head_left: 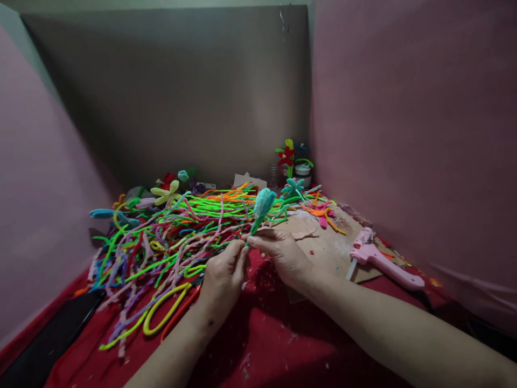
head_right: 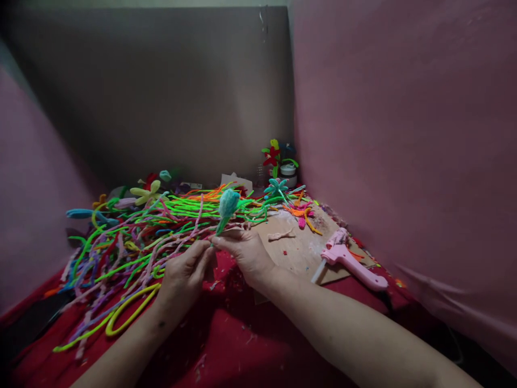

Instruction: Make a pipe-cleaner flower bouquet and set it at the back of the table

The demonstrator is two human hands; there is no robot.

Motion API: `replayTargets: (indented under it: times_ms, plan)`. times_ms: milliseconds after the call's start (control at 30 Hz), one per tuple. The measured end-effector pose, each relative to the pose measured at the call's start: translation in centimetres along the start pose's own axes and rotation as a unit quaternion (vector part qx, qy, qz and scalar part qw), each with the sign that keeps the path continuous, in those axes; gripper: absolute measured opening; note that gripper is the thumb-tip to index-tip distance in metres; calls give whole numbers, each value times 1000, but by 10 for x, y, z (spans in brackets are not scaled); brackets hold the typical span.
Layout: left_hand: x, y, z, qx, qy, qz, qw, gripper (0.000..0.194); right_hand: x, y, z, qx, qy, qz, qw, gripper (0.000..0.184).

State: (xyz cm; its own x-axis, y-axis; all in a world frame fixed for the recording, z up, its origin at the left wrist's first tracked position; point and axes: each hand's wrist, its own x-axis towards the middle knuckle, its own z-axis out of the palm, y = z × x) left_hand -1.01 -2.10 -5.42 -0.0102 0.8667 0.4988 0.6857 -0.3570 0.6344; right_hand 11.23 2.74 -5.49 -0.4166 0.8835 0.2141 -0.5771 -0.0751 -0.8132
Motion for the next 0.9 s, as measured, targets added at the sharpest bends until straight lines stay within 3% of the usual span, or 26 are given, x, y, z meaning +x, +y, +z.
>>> replayTargets:
  times_ms: [233, 433, 633, 900]
  plan:
    - [3, 10, -5, -206, -58, -128, 968, 25, 0, -1, -3, -41, -19, -17, 999, 10]
    - [7, 10, -5, -388, -102, -220, 889, 24, 0, -2, -1, -49, -25, -35, 998, 10]
    - [8, 9, -6, -500, -120, -252, 820, 21, 0, -5, -2, -99, -57, -20, 993, 14]
    - [7, 7, -8, -544, -131, -263, 786, 17, 0, -7, -4, -132, -86, -47, 986, 16]
